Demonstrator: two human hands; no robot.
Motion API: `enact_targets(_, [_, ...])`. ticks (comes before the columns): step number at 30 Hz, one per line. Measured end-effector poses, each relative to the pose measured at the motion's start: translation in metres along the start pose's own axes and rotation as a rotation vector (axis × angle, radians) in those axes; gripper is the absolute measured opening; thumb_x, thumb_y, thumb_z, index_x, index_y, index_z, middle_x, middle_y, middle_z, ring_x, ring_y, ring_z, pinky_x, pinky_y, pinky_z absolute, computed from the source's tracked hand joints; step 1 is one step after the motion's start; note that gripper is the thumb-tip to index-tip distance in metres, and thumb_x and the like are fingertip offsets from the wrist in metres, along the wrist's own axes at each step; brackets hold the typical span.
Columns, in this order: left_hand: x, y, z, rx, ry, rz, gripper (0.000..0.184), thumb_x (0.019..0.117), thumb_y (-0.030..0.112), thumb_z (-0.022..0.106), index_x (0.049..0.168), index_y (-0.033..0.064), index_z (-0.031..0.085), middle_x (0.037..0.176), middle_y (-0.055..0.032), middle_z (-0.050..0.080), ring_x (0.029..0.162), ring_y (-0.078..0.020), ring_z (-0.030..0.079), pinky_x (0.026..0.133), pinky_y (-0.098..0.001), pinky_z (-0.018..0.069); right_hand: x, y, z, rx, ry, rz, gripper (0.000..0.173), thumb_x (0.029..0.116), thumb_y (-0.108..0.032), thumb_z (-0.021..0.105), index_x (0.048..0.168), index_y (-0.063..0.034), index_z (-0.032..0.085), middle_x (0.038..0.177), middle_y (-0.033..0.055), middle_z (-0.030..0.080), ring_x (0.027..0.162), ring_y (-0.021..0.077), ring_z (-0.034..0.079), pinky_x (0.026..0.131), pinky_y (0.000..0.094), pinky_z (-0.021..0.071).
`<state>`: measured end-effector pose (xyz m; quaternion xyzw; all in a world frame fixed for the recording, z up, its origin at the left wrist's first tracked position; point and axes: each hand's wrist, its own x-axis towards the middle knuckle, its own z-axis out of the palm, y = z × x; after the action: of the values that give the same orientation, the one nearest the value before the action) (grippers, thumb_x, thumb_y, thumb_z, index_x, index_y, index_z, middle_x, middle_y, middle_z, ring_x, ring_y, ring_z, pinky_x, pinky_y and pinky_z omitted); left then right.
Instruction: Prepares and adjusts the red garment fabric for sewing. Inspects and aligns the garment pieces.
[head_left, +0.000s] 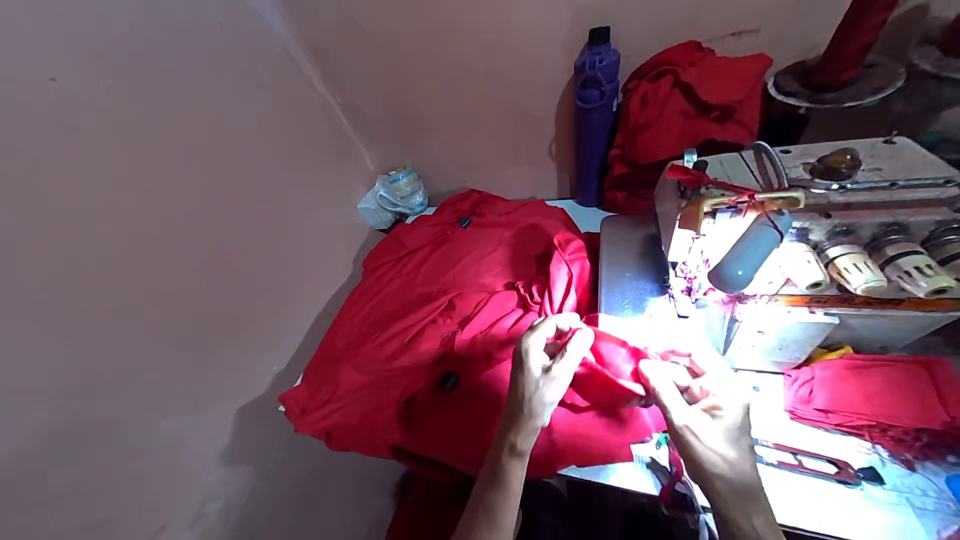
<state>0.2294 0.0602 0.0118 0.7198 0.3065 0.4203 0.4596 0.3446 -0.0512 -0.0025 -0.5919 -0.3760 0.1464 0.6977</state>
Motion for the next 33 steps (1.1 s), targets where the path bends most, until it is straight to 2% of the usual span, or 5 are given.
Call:
enact_targets(4, [0.028, -0.009, 0.009, 0.004, -0.114, -0.159, 0.009, 0.0976, 0.005, 0.063, 0.098, -0.0022, 0.069, 0.085, -0.0028, 0.066, 0.077, -0.0029, 0.062, 0.074, -0.0209, 0.0526, 0.022, 0.009, 0.008, -0.206, 0.019, 0.072, 0.016, 0.0925, -0.014, 0.067, 0.094, 0.0009, 0.072, 0.076, 0.0005, 0.066, 0.068, 0.0027, 0.061, 0.066, 0.0239, 0.0513])
enact_targets(6, [0.029, -0.01, 0.008, -0.016, -0.101, -0.174, 0.007, 0.0961, 0.004, 0.064, 0.095, -0.0011, 0.07, 0.082, -0.0013, 0.066, 0.076, -0.0022, 0.063, 0.073, -0.0199, 0.0533, 0.023, 0.012, 0.009, -0.196, 0.003, 0.062, 0.013, 0.0927, -0.013, 0.066, 0.094, -0.0006, 0.071, 0.074, -0.0008, 0.066, 0.063, 0.0007, 0.062, 0.061, 0.0202, 0.0548])
enact_targets(20, [0.026, -0.011, 0.021, 0.044, 0.23, 0.531, 0.013, 0.0792, -0.004, 0.073, 0.091, -0.0019, 0.067, 0.084, -0.0038, 0.067, 0.066, -0.0002, 0.058, 0.062, -0.0146, 0.051, 0.02, 0.011, 0.007, -0.289, 0.041, 0.013, 0.017, 0.0913, -0.015, 0.067, 0.094, 0.0006, 0.072, 0.074, 0.0016, 0.069, 0.062, 0.0026, 0.065, 0.061, 0.0212, 0.0556])
enact_targets(27, [0.039, 0.001, 0.038, 0.289, 0.098, 0.304, 0.013, 0.0798, 0.0, 0.073, 0.091, 0.0033, 0.068, 0.077, -0.0027, 0.065, 0.062, -0.0054, 0.057, 0.058, -0.0207, 0.0473, 0.006, 0.015, -0.016, -0.413, 0.073, -0.067, 0.022, 0.0888, -0.019, 0.07, 0.087, 0.002, 0.074, 0.069, 0.0065, 0.068, 0.059, 0.0056, 0.065, 0.057, 0.0233, 0.0546])
enact_targets(33, [0.05, 0.037, 0.052, 0.484, -0.258, 0.005, 0.01, 0.085, 0.009, 0.078, 0.09, 0.005, 0.07, 0.078, -0.009, 0.067, 0.074, -0.0226, 0.065, 0.067, -0.0453, 0.0522, -0.01, 0.021, -0.038, -0.171, 0.059, 0.083, 0.014, 0.089, -0.015, 0.069, 0.09, -0.001, 0.068, 0.066, -0.0057, 0.066, 0.053, -0.0013, 0.064, 0.05, 0.0174, 0.057])
